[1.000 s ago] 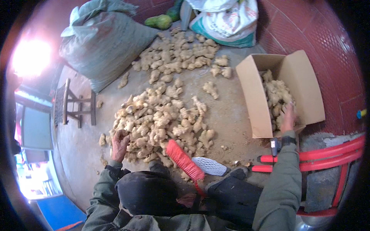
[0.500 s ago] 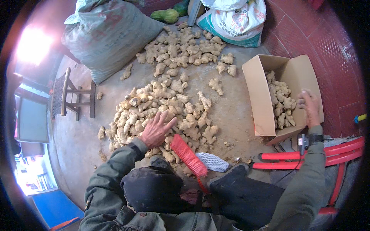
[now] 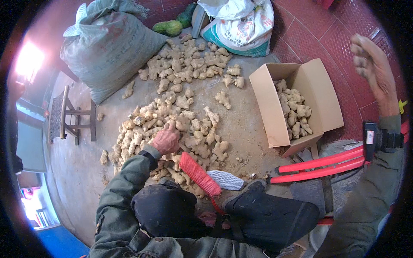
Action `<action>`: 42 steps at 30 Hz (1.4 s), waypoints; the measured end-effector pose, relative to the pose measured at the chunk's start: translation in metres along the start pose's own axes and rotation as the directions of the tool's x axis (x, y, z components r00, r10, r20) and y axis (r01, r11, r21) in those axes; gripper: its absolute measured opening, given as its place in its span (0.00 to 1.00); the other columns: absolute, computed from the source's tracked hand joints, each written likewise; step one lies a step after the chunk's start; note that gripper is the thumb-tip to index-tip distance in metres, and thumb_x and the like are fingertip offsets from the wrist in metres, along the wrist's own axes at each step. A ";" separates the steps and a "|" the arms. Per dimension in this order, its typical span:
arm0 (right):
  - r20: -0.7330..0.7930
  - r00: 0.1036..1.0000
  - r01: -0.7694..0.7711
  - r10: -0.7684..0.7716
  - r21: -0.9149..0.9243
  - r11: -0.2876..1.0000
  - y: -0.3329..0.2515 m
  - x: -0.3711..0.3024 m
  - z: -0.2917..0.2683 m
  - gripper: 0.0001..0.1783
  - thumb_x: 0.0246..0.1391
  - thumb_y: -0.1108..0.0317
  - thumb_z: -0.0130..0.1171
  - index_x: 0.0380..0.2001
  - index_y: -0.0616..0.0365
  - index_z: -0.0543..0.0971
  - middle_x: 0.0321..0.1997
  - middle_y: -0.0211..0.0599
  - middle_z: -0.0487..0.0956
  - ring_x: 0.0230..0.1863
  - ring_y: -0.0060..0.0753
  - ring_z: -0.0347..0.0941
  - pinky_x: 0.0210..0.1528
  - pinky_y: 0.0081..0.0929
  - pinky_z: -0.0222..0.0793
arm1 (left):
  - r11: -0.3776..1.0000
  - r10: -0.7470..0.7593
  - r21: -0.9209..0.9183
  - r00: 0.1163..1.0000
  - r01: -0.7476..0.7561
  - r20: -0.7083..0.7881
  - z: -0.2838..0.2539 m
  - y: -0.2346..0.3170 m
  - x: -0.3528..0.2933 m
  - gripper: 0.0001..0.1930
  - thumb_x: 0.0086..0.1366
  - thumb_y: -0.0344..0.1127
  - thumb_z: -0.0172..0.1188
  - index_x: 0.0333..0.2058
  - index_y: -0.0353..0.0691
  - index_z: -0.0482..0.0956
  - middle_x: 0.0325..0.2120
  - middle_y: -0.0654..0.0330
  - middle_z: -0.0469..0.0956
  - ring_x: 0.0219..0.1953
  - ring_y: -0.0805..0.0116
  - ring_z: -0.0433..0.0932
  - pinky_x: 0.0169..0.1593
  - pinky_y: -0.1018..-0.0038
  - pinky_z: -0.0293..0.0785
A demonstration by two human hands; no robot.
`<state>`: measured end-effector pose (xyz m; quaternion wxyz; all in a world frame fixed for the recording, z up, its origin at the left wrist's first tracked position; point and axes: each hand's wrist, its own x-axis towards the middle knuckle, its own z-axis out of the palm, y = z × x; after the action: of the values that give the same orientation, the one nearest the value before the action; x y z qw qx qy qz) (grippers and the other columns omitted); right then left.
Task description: The person sits on the floor and sorts ginger pieces from a large pile into a cardboard box. They pick up ginger with both hands and place it into the box repeatedly.
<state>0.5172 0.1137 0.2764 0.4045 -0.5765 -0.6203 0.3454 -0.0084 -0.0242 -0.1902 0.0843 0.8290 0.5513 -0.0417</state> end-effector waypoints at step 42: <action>0.003 0.910 -0.239 0.414 0.822 0.518 0.351 -0.034 0.155 0.43 0.66 0.36 0.60 0.70 0.56 0.66 0.66 0.46 0.72 0.64 0.47 0.74 0.67 0.47 0.75 | 0.857 -0.387 -0.466 0.871 0.219 -0.303 -0.012 -0.023 -0.131 0.26 0.63 0.28 0.65 0.60 0.34 0.73 0.61 0.42 0.73 0.62 0.37 0.72 0.63 0.51 0.73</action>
<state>0.5307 0.1202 -0.1089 0.6066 -0.4661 -0.2325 0.6007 -0.0810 -0.1324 -0.1594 0.1410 0.6837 0.6789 0.2278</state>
